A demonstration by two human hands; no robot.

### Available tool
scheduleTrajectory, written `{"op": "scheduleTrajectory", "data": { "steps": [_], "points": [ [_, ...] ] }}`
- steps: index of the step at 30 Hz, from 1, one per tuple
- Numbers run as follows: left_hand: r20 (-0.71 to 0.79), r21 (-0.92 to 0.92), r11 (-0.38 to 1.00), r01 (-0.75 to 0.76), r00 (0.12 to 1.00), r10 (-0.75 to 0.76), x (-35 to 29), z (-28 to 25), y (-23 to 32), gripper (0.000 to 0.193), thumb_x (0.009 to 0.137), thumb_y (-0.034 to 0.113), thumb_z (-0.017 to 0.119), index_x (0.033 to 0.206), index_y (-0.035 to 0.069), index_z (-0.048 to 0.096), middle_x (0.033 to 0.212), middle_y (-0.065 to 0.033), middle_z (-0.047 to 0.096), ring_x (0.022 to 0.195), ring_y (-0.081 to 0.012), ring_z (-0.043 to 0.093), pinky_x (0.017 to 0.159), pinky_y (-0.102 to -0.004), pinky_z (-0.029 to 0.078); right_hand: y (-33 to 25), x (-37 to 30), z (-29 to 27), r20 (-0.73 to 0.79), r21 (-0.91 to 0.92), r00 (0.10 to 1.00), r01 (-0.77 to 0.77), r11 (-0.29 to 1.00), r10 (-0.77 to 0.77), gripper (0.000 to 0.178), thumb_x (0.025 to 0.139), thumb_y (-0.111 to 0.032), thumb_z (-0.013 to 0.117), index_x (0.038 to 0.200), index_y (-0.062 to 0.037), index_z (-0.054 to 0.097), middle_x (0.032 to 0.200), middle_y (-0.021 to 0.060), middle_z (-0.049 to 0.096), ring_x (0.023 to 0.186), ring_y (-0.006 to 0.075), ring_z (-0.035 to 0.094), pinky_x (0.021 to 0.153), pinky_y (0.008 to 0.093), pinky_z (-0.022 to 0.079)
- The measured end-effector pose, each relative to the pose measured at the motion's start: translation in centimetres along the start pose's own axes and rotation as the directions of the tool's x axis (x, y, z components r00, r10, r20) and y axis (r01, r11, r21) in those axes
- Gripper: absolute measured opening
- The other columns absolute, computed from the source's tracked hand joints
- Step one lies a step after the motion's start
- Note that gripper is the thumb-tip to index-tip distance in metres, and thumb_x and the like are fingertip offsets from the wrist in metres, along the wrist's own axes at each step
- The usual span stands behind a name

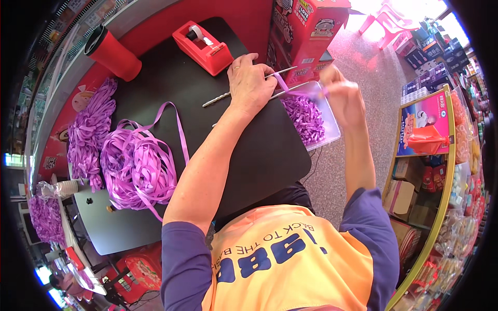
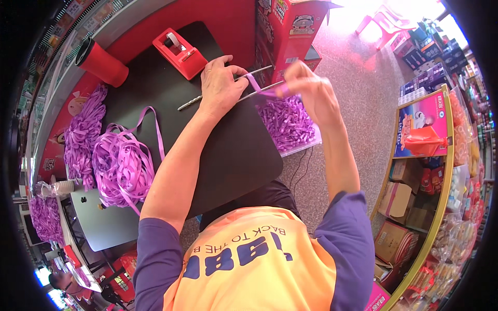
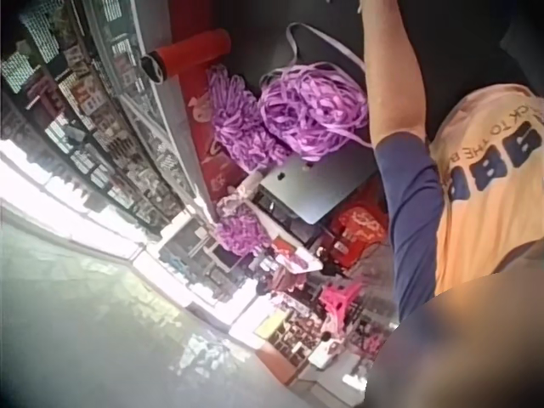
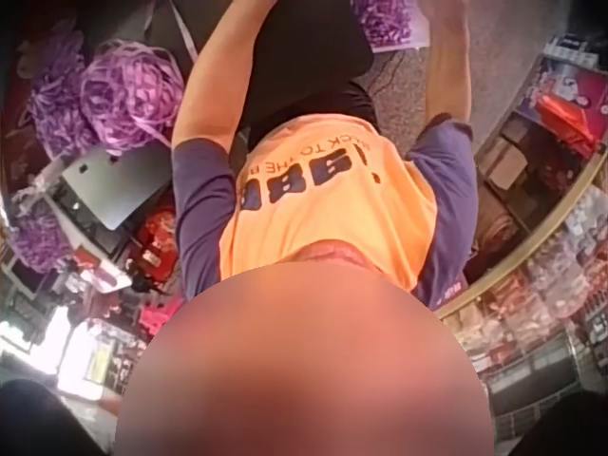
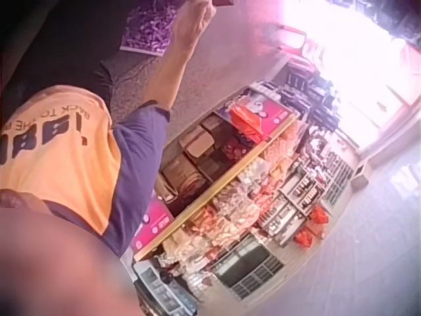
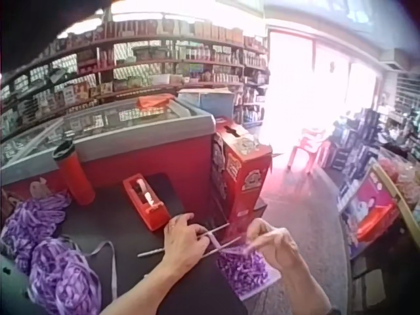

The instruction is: The person is wrapping and tying purple ribbons around two parallel rods to create ribbon bows.

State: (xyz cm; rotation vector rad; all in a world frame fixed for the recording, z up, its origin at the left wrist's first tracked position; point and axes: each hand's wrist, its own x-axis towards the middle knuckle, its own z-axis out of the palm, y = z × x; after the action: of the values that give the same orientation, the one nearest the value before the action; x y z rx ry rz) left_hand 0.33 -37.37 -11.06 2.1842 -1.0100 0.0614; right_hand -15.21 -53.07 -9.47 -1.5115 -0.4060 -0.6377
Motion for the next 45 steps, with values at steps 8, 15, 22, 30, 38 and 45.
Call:
{"op": "scheduleTrajectory", "data": {
  "steps": [8, 15, 22, 30, 38, 45],
  "points": [
    [-0.036, -0.042, 0.999, 0.009, 0.999, -0.011, 0.0, -0.3, 0.1, 0.019, 0.068, 0.020, 0.070, 0.083, 0.008, 0.075, 0.129, -0.0155, 0.053, 0.126, -0.0323, 0.041, 0.109, -0.0445, 0.027, 7.0, 10.8, -2.1, 0.154, -0.339, 0.967, -0.144, 0.930, 0.205, 0.056, 0.104, -0.039, 0.029, 0.108, 0.0009, 0.069, 0.094, 0.0059, 0.059, 0.093, 0.0164, 0.055, 0.091, 0.0291, 0.040],
    [-0.029, -0.041, 0.999, -0.003, 1.000, 0.002, 0.0, -0.1, -0.3, 0.019, 0.069, 0.018, 0.068, 0.084, 0.008, 0.074, 0.131, -0.0144, 0.052, 0.127, -0.0324, 0.040, 0.109, -0.0446, 0.028, 13.6, 8.5, -2.8, 0.125, -0.350, 0.899, -0.356, 0.866, 0.420, 0.055, 0.104, -0.036, 0.027, 0.109, 0.0022, 0.067, 0.100, 0.0036, 0.059, 0.093, 0.0161, 0.054, 0.086, 0.0282, 0.042],
    [-0.081, -0.040, 0.999, -0.035, 0.996, 0.032, 0.0, 0.4, -0.5, 0.015, 0.069, 0.018, 0.070, 0.081, 0.009, 0.074, 0.127, -0.0153, 0.053, 0.124, -0.0328, 0.043, 0.107, -0.0448, 0.029, 10.0, -0.2, -1.8, -0.016, -0.534, 0.722, -0.591, 0.605, 0.691, 0.051, 0.103, -0.037, 0.030, 0.117, 0.0023, 0.059, 0.106, 0.0074, 0.062, 0.105, 0.0155, 0.055, 0.094, 0.0322, 0.040],
    [-0.146, -0.638, 0.764, 0.091, 0.961, -0.236, 0.9, -1.9, 0.5, 0.021, 0.082, 0.011, 0.055, 0.093, 0.001, 0.069, 0.107, -0.0138, 0.062, 0.092, -0.0191, 0.063, 0.079, -0.0293, 0.049, 3.7, -3.5, 1.6, -0.191, -0.249, 0.794, -0.608, 0.754, 0.577, 0.056, 0.102, -0.043, 0.036, 0.112, 0.0049, 0.063, 0.107, 0.0103, 0.066, 0.106, 0.0179, 0.057, 0.094, 0.0326, 0.042],
    [0.741, -0.598, 0.242, 0.764, 0.642, -0.195, -3.8, -1.1, 8.0, 0.024, 0.091, 0.026, 0.055, 0.099, 0.003, 0.054, 0.109, -0.0108, 0.056, 0.111, -0.0219, 0.050, 0.094, -0.0449, 0.043, 4.0, -2.2, 1.5, -0.291, 0.109, 0.663, -0.693, 0.713, 0.690, 0.048, 0.098, -0.043, 0.048, 0.099, -0.0002, 0.069, 0.086, 0.0042, 0.065, 0.080, 0.0108, 0.052, 0.079, 0.0270, 0.041],
    [0.540, -0.828, -0.032, 0.560, 0.780, -0.315, -5.4, 1.2, 9.2, 0.041, 0.099, 0.044, 0.042, 0.129, 0.016, 0.033, 0.135, -0.0051, 0.037, 0.129, -0.0177, 0.030, 0.112, -0.0536, 0.005, 4.1, -2.2, 1.2, -0.300, 0.191, 0.593, -0.730, 0.657, 0.747, 0.057, 0.097, -0.051, 0.045, 0.096, -0.0016, 0.073, 0.081, 0.0002, 0.062, 0.078, 0.0103, 0.048, 0.080, 0.0251, 0.039]
  ]
}}
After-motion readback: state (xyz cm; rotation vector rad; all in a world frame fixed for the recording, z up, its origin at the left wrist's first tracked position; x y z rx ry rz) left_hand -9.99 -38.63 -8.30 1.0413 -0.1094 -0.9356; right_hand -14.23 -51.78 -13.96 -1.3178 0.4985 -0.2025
